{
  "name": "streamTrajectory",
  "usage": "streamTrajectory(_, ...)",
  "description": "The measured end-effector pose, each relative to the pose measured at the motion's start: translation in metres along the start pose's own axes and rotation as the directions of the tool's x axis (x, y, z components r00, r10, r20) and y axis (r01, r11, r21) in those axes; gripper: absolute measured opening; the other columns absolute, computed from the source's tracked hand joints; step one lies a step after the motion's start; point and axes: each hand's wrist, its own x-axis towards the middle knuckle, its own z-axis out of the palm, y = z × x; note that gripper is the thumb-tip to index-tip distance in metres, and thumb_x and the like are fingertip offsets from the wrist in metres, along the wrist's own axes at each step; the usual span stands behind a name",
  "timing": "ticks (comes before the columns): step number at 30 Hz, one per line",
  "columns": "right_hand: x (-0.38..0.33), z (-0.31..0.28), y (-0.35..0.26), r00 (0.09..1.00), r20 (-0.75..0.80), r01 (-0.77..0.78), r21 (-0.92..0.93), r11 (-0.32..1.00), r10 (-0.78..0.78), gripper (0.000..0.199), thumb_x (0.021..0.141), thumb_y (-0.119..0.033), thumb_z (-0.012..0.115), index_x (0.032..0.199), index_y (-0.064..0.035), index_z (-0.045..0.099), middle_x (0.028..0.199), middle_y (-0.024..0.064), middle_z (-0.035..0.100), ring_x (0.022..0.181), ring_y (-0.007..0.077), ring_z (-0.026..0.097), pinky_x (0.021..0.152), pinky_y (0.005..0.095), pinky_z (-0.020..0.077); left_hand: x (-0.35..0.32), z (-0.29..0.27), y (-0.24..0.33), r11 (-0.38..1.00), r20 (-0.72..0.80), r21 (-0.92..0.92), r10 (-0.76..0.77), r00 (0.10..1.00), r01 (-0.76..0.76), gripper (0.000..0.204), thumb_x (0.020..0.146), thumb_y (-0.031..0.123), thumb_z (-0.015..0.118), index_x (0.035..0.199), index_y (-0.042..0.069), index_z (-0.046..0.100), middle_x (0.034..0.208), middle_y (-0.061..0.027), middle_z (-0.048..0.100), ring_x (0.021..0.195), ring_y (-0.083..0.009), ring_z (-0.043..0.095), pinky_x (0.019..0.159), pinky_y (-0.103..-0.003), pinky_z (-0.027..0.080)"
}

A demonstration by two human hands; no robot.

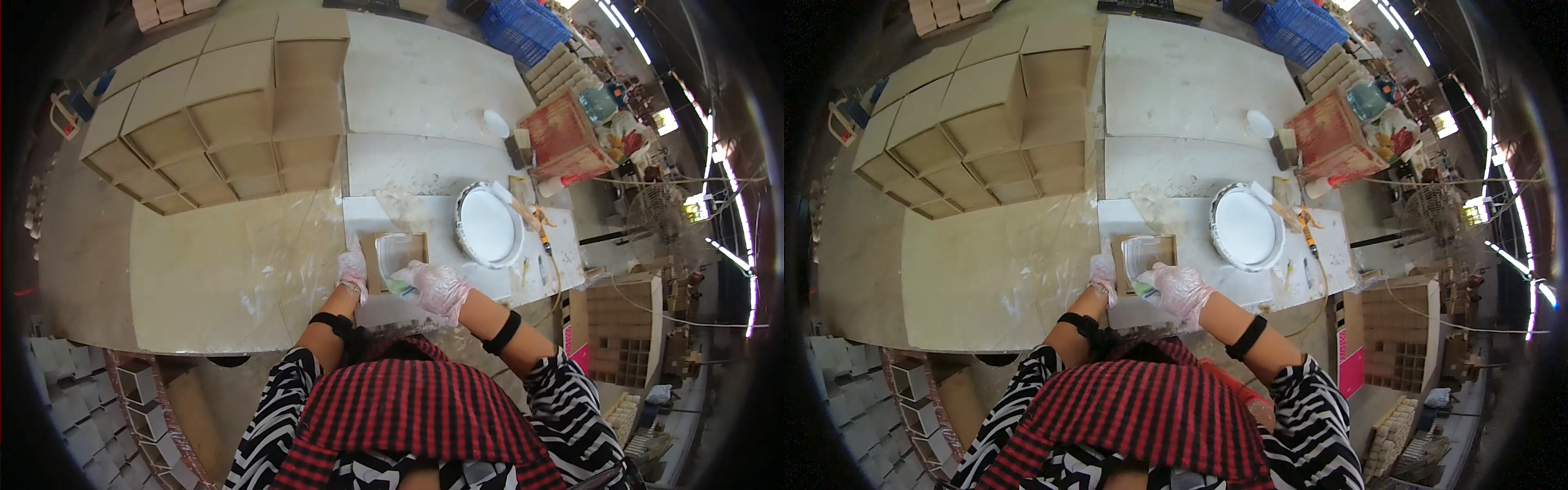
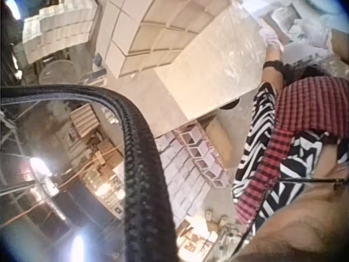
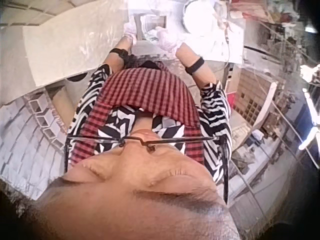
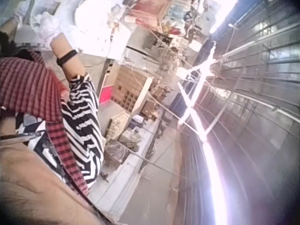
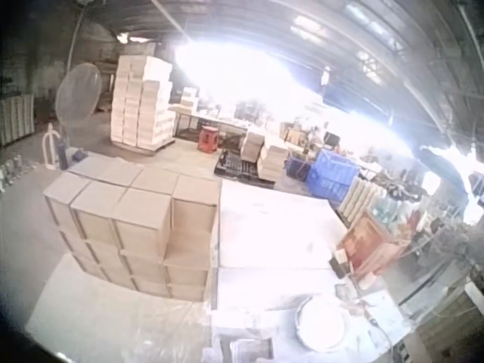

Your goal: The person applies paint to wooden boxes using a sponge and places them onto a stack of similar boxes.

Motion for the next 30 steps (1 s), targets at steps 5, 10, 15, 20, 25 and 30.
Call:
streamTrajectory(5,0.027,-0.017,-0.011,0.908,-0.229,-0.231,0.429,0.873,0.352,0.028,0.082,-0.025,0.056,0.108,-0.0164,0.059,0.099,0.0157,0.061,0.089,0.0317,0.06,0.078,0.0371,0.0476,-0.011,-0.004,0.022,0.977,0.02,-0.009,-0.213,0.977,0.213,0.073,0.087,0.06,0.034,0.09,-0.008,0.064,0.081,-0.0225,0.064,0.081,-0.0329,0.061,0.066,-0.041,0.046)
streamTrajectory(10,0.012,0.001,-0.049,0.943,-0.167,-0.22,0.331,0.918,0.287,0.029,0.082,-0.017,0.055,0.11,-0.0164,0.059,0.101,0.0147,0.06,0.091,0.0298,0.059,0.079,0.0358,0.047,-0.027,-0.027,0.046,0.957,0.116,0.028,-0.289,0.95,0.288,0.073,0.086,0.061,0.032,0.101,-0.004,0.062,0.103,-0.0268,0.059,0.105,-0.0383,0.054,0.086,-0.042,0.043)
streamTrajectory(15,-0.007,-0.019,-0.041,0.981,-0.053,-0.16,0.331,0.93,0.188,0.027,0.081,-0.015,0.054,0.107,-0.0162,0.06,0.099,0.0137,0.059,0.09,0.0298,0.059,0.078,0.0357,0.0482,-0.028,-0.016,0.034,0.984,0.028,-0.025,-0.177,0.984,0.178,0.078,0.086,0.063,0.032,0.096,-0.009,0.061,0.085,-0.0231,0.063,0.075,-0.0353,0.06,0.068,-0.043,0.045)
streamTrajectory(20,0.008,0.009,-0.035,0.97,-0.203,-0.076,0.257,0.963,0.131,0.032,0.079,-0.016,0.057,0.111,-0.0176,0.056,0.098,0.0131,0.058,0.086,0.0323,0.059,0.074,0.0377,0.0488,-0.019,-0.009,0.018,0.986,0.026,-0.023,-0.163,0.986,0.164,0.077,0.087,0.062,0.032,0.096,-0.008,0.061,0.083,-0.0211,0.063,0.074,-0.0329,0.06,0.067,-0.042,0.045)
streamTrajectory(25,-0.032,0.002,-0.009,0.99,-0.11,0.083,-0.05,0.995,-0.088,0.033,0.078,-0.018,0.057,0.11,-0.0226,0.053,0.093,0.0129,0.057,0.083,0.0324,0.059,0.067,0.0416,0.0485,-0.02,-0.018,0.02,0.985,0.029,-0.009,-0.171,0.985,0.171,0.076,0.087,0.061,0.032,0.096,-0.008,0.061,0.081,-0.0202,0.063,0.073,-0.0314,0.06,0.066,-0.041,0.045)
streamTrajectory(30,-0.023,-0.01,-0.018,0.962,-0.271,0.069,0.102,0.992,-0.039,0.036,0.077,-0.016,0.059,0.112,-0.0215,0.054,0.083,0.0127,0.053,0.076,0.0306,0.057,0.065,0.0398,0.0477,-0.014,-0.016,0.021,0.988,0.013,-0.006,-0.154,0.988,0.154,0.075,0.088,0.061,0.033,0.095,-0.008,0.061,0.08,-0.0193,0.063,0.072,-0.0299,0.059,0.066,-0.04,0.045)
